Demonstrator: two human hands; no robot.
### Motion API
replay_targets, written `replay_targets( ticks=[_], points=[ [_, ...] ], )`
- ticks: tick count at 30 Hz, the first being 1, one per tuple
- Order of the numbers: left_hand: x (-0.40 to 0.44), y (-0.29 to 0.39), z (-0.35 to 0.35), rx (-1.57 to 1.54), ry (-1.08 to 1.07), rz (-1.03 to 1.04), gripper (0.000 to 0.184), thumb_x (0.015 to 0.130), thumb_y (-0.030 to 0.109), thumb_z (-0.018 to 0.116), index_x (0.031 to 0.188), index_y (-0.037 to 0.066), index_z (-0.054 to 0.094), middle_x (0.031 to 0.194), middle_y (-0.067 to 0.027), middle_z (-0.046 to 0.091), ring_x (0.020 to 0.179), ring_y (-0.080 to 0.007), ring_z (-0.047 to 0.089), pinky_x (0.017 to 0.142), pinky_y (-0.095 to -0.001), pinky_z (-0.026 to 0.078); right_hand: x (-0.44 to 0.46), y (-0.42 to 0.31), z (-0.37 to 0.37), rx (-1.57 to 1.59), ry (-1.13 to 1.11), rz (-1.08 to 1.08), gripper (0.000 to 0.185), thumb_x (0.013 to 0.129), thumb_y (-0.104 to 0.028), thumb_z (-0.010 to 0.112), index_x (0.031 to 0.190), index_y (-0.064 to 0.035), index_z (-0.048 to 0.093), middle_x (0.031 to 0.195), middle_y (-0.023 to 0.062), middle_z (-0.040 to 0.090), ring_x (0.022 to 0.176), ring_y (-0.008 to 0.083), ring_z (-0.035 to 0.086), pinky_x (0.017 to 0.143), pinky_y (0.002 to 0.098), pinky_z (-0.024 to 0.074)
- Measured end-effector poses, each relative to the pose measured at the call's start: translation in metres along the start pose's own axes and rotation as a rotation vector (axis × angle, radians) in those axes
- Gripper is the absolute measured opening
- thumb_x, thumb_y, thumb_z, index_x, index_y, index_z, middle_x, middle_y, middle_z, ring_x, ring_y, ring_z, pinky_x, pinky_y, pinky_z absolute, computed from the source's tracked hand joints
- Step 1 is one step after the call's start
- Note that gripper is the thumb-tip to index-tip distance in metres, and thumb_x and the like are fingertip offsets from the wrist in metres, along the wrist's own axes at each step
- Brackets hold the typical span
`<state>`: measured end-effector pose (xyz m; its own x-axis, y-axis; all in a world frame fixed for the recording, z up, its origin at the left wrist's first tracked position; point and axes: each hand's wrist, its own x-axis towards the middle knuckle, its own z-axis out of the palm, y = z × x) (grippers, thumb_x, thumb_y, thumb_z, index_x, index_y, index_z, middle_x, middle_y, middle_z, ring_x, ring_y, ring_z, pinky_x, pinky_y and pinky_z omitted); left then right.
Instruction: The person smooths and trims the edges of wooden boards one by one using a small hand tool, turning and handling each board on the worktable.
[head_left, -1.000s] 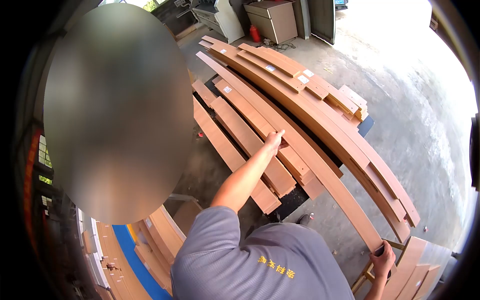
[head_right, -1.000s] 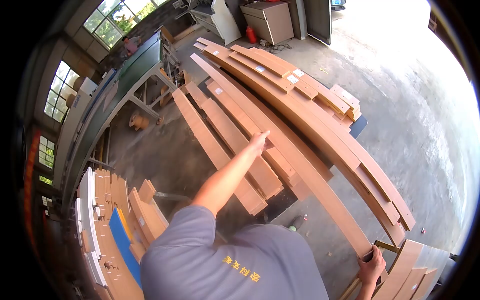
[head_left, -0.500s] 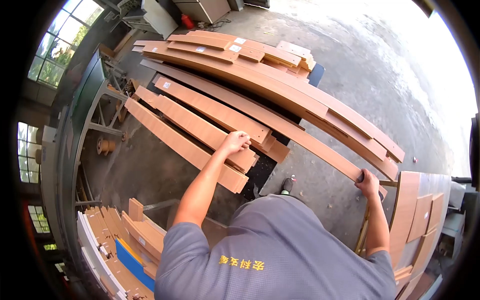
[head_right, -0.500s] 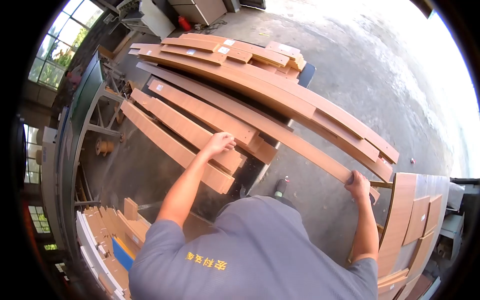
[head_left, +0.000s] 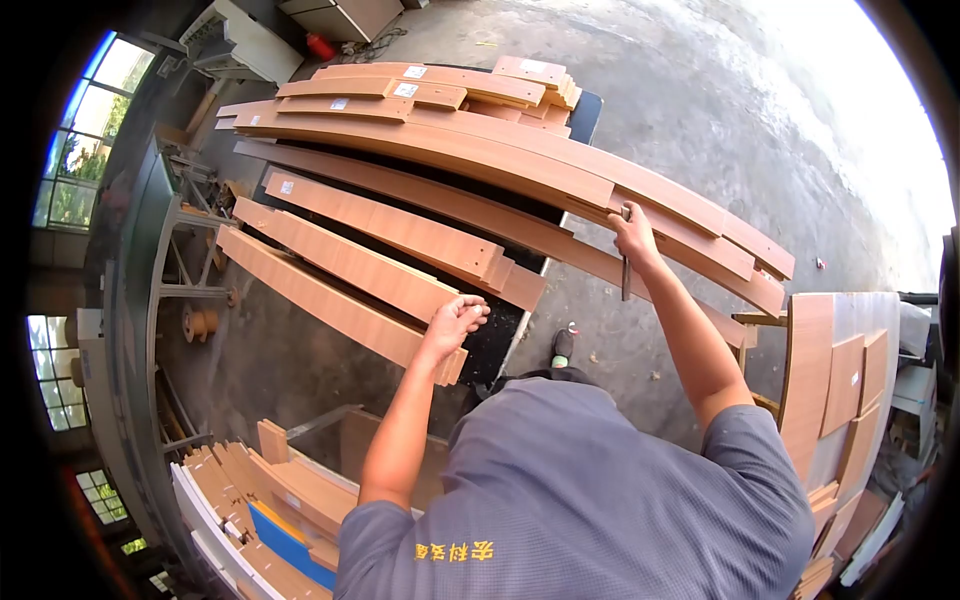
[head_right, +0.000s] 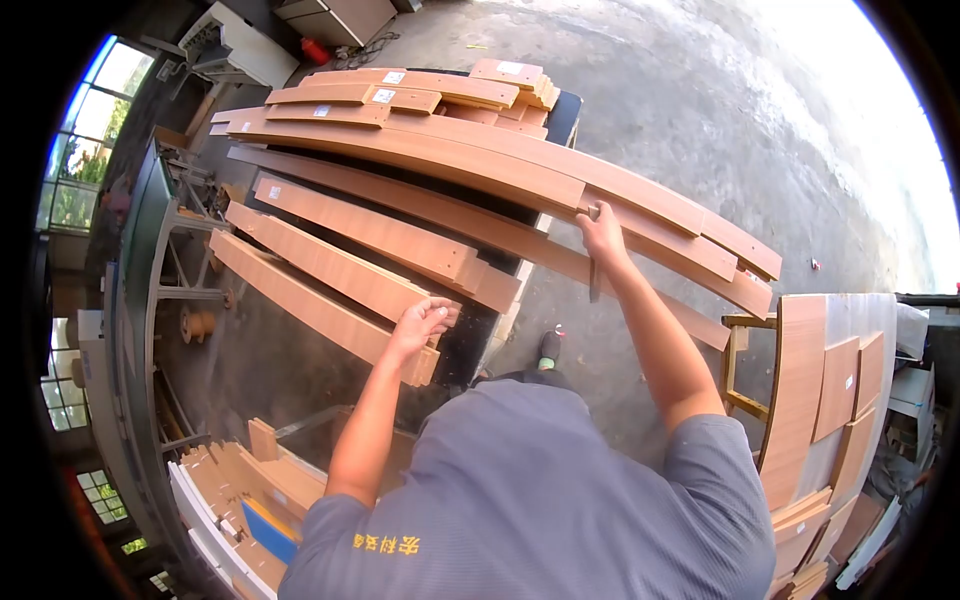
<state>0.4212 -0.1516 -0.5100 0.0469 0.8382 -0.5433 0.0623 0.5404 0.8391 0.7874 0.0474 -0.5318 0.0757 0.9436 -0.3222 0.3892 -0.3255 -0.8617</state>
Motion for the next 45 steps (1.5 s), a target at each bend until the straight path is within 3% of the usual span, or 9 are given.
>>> replay_targets(
  ticks=[5, 10, 17, 19, 22, 27, 31, 34, 45],
  points=[
    [0.024, 0.008, 0.017, -0.060, -0.079, 0.002, 0.040, 0.108, 0.023, 0.060, 0.139, -0.001, 0.055, 0.126, -0.0146, 0.070, 0.107, -0.0183, 0.069, 0.088, -0.0296, 0.056, 0.003, -0.028, 0.042, 0.509, -0.101, 0.207, 0.070, 0.097, -0.018, 0.063, 0.157, -0.0060, 0.030, 0.132, 0.0130, 0.056, 0.063, 0.0178, 0.060, 0.046, 0.0298, 0.0413],
    [0.077, 0.054, 0.039, -0.300, -0.010, -0.023, 0.039, 0.108, 0.031, 0.061, 0.134, 0.003, 0.057, 0.119, -0.0127, 0.072, 0.103, -0.0202, 0.071, 0.090, -0.0341, 0.058, 0.045, 0.016, 0.064, 0.550, 0.308, 0.272, 0.032, 0.094, -0.023, 0.075, 0.114, -0.0060, 0.057, 0.078, 0.0011, 0.056, 0.053, 0.0119, 0.048, 0.042, 0.0287, 0.0374],
    [0.205, 0.070, 0.062, -0.823, 0.421, -0.117, 0.048, 0.100, 0.038, 0.071, 0.132, 0.003, 0.064, 0.121, -0.0142, 0.072, 0.114, -0.0256, 0.068, 0.102, -0.0426, 0.055, -0.086, 0.016, 0.043, 0.583, -0.077, 0.068, 0.062, 0.095, -0.009, 0.072, 0.150, -0.0098, 0.043, 0.089, 0.0020, 0.066, 0.054, 0.0014, 0.041, 0.043, 0.0189, 0.0309],
    [0.198, 0.067, 0.042, -1.121, 0.376, 0.176, 0.034, 0.098, 0.028, 0.074, 0.119, 0.001, 0.073, 0.116, -0.0146, 0.076, 0.105, -0.0242, 0.073, 0.093, -0.0422, 0.060, -0.112, 0.026, 0.043, 0.602, -0.077, 0.046, 0.061, 0.096, -0.008, 0.070, 0.152, -0.0104, 0.043, 0.088, 0.0042, 0.068, 0.052, 0.0010, 0.039, 0.043, 0.0194, 0.0308],
    [0.188, 0.079, 0.023, -1.006, 0.434, 0.266, 0.020, 0.092, 0.009, 0.078, 0.107, -0.002, 0.074, 0.103, -0.0133, 0.078, 0.089, -0.0249, 0.078, 0.084, -0.0399, 0.063, -0.131, 0.010, 0.041, 0.601, -0.069, 0.071, 0.059, 0.099, -0.009, 0.065, 0.153, -0.0133, 0.042, 0.087, 0.0071, 0.067, 0.052, 0.0014, 0.040, 0.044, 0.0193, 0.0308],
    [0.213, 0.088, 0.035, -0.341, 0.829, 0.257, 0.030, 0.087, 0.018, 0.080, 0.078, -0.004, 0.061, 0.079, -0.0094, 0.065, 0.072, -0.0178, 0.062, 0.064, -0.0375, 0.052, -0.106, -0.009, 0.015, 0.698, -0.140, 0.258, 0.044, 0.100, -0.015, 0.062, 0.143, -0.0101, 0.051, 0.085, 0.0030, 0.062, 0.052, 0.0029, 0.042, 0.043, 0.0206, 0.0293],
    [0.227, 0.100, 0.024, -0.345, 0.773, 0.251, 0.027, 0.087, 0.015, 0.078, 0.087, -0.008, 0.064, 0.090, -0.0153, 0.069, 0.083, -0.0197, 0.066, 0.071, -0.0384, 0.055, -0.088, -0.013, 0.013, 0.665, -0.147, 0.132, 0.038, 0.100, -0.016, 0.065, 0.135, -0.0054, 0.054, 0.084, -0.0007, 0.055, 0.056, 0.0038, 0.043, 0.046, 0.0217, 0.0284],
    [0.189, 0.111, 0.007, -0.929, 0.341, 0.198, 0.025, 0.096, 0.013, 0.072, 0.114, -0.004, 0.071, 0.107, -0.0157, 0.075, 0.096, -0.0279, 0.075, 0.089, -0.0432, 0.061, -0.103, -0.020, 0.024, 0.619, -0.056, -0.064, 0.038, 0.097, -0.010, 0.067, 0.131, -0.0032, 0.053, 0.083, -0.0027, 0.054, 0.061, 0.0031, 0.044, 0.050, 0.0213, 0.0300],
    [0.117, 0.059, -0.040, -1.008, 0.487, 0.370, 0.028, 0.100, 0.030, 0.071, 0.115, 0.006, 0.071, 0.109, -0.0071, 0.076, 0.097, -0.0212, 0.073, 0.084, -0.0380, 0.060, -0.210, 0.000, -0.014, 0.549, -0.295, 0.007, 0.043, 0.088, -0.004, 0.076, 0.123, -0.0079, 0.052, 0.093, -0.0011, 0.063, 0.076, 0.0049, 0.052, 0.062, 0.0203, 0.0379]
  ],
)
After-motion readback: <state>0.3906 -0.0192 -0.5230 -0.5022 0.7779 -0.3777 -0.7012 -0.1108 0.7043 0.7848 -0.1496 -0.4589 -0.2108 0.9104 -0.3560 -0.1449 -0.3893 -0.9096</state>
